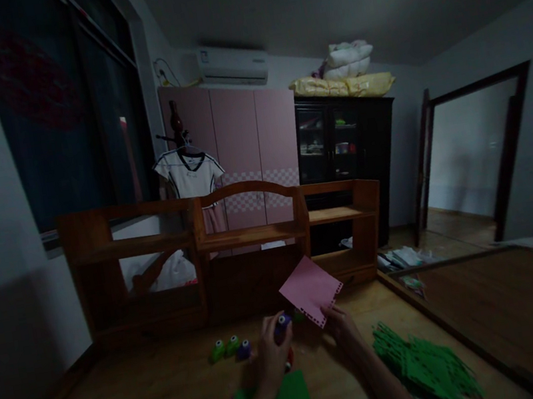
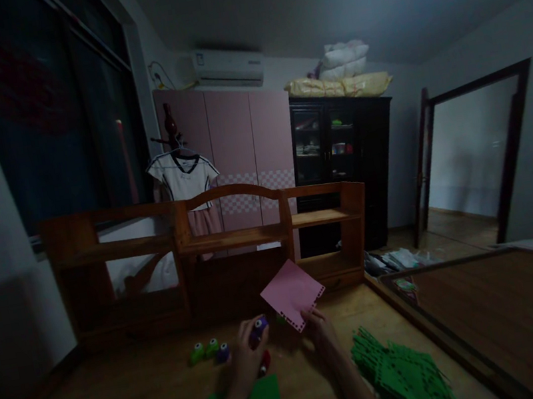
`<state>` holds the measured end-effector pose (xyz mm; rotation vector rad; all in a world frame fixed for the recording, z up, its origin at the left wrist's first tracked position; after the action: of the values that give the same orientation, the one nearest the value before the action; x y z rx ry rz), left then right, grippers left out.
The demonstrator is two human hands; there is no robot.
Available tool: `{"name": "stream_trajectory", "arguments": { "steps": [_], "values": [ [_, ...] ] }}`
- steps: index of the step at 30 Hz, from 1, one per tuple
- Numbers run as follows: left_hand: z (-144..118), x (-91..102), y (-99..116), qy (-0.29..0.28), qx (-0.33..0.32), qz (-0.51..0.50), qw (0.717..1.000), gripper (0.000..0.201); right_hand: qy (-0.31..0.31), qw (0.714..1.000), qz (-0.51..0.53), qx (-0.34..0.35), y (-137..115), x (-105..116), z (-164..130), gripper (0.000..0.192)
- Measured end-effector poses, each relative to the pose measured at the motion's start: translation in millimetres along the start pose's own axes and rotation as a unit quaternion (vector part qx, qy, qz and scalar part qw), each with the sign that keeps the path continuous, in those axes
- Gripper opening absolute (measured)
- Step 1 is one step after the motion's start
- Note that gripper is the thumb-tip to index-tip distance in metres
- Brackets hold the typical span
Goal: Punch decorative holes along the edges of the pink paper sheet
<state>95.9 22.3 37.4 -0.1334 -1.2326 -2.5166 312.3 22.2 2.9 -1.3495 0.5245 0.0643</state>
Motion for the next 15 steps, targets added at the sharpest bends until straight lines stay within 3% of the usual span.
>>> {"name": "stream_trajectory", "arguments": {
  "steps": [4,7,9,15],
  "values": [
    [3,5.5,-20,0.029,0.084,-0.041,0.995,0.043,0.001,1.0,0.012,-0.021,9,2,4,0.025],
    [1,4.7,-33,0.035,0.198,-0.118,0.972,0.057,-0.004,0.999,-0.017,-0.029,15,5,6,0.026],
    [0,5.2,-37,0.048,0.238,-0.159,0.957,0.062,-0.015,0.999,-0.033,-0.039,16,5,7,0.028],
    [5,11.3,-42,0.087,0.211,-0.183,0.956,0.054,-0.034,0.998,-0.046,-0.035,9,2,4,0.026]
  ]
}}
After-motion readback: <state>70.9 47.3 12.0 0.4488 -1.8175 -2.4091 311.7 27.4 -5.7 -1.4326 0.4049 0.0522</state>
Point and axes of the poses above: each hand's wrist, its own z-axis towards the middle knuckle, its own x-axis out of the back of the hand, y = z × x, the point moved 5 cm from there along z, towards the middle knuckle, and after that the axes turned 6 degrees about y, right-handed, at the moved point
